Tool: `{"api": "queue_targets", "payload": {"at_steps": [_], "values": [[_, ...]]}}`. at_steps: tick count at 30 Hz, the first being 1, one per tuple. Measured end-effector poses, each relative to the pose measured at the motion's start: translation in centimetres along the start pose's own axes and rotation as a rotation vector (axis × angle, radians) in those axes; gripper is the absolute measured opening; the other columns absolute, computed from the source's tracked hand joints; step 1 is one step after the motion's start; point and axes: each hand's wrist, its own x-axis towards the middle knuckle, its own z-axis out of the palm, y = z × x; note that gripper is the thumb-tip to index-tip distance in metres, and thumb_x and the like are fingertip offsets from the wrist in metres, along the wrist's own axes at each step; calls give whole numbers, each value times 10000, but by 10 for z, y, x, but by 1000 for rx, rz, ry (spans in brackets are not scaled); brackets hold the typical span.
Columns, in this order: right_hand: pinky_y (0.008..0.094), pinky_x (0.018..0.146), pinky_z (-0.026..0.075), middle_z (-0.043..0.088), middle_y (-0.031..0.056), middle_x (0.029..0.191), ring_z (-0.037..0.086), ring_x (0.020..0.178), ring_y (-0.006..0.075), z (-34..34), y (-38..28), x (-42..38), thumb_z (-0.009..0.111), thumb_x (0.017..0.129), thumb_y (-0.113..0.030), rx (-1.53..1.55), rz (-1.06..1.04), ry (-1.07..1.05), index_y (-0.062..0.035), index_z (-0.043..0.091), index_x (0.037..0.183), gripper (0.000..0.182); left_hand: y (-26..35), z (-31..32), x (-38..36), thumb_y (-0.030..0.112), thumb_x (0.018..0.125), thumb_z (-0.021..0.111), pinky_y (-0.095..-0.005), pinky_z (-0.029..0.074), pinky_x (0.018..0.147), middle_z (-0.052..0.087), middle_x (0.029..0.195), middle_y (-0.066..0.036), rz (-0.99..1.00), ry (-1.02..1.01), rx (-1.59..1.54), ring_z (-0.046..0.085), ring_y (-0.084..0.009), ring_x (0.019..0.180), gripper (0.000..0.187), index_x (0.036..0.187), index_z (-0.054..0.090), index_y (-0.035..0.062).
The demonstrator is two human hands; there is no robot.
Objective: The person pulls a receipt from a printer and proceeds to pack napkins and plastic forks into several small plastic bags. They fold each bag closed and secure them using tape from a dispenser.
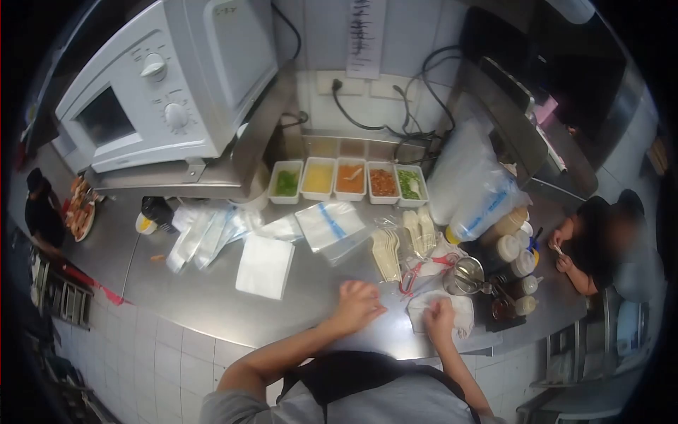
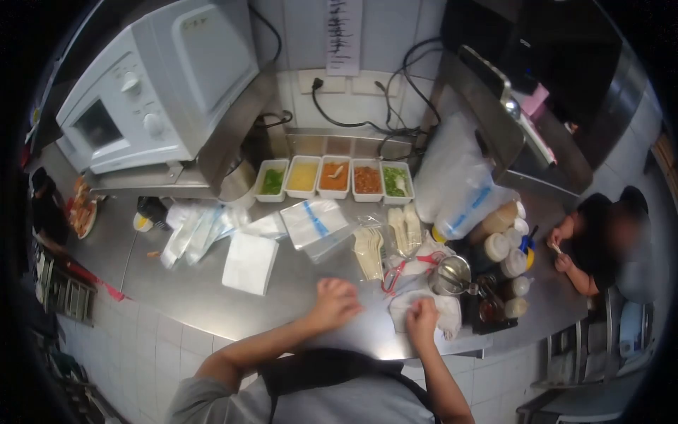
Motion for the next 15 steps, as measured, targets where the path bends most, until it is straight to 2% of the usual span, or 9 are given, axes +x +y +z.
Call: {"api": "queue_targets", "payload": {"at_steps": [1, 3, 7, 10, 12, 13, 15], "values": [[391, 661, 371, 519, 124, 733, 523, 676, 313, 6, -11, 10, 646, 721, -64, 84, -54, 50, -50, 594, 822, 115, -18, -13, -4, 190, 757, 677, -472, 261, 893, 542, 903, -12, -25, 51, 2, 478, -215, 956, 138, 658, 630, 106], [420, 748, 343, 534, 118, 845, 516, 852, 287, 22, -32, 28, 626, 738, -132, -66, -12, -85, -60, 609, 843, 128, -38, -35, -8, 167, 772, 663, -455, 260, 890, 548, 860, -11, -54, 101, 12, 492, -206, 925, 167, 626, 619, 99], [420, 758, 350, 544, 106, 887, 524, 880, 277, 55, -50, 57, 631, 735, -161, -326, -26, -15, -70, 640, 827, 130, -44, -58, 5, 139, 797, 638, -402, 255, 904, 551, 806, -5, -98, 103, -62, 513, -185, 868, 231, 575, 598, 92], [434, 776, 347, 554, 90, 906, 526, 943, 258, 60, -53, 66, 649, 721, -165, -394, 55, -154, -78, 669, 748, 94, -46, -49, 7, 122, 803, 627, -387, 253, 905, 556, 807, -4, -120, 113, -110, 522, -187, 861, 239, 568, 597, 94], [424, 755, 365, 567, 93, 874, 541, 897, 269, 54, -57, 69, 654, 717, -162, -373, 46, -110, -65, 665, 737, 100, -44, -39, 4, 114, 806, 621, -387, 251, 904, 560, 811, -3, -145, 114, -151, 527, -192, 859, 244, 563, 597, 96], [414, 734, 383, 579, 97, 842, 557, 852, 281, 47, -59, 68, 659, 714, -160, -353, 37, -61, -53, 660, 725, 108, -42, -33, 3, 141, 821, 615, -396, 286, 885, 559, 816, -14, -125, 86, -191, 531, -195, 858, 257, 570, 603, 91], [408, 697, 408, 581, 112, 820, 565, 798, 297, 21, -70, 68, 661, 707, -143, -313, 88, -128, -40, 658, 727, 105, -38, -23, -1, 167, 837, 608, -405, 321, 867, 558, 822, -26, -117, 68, -236, 536, -197, 856, 273, 576, 609, 87]]}}
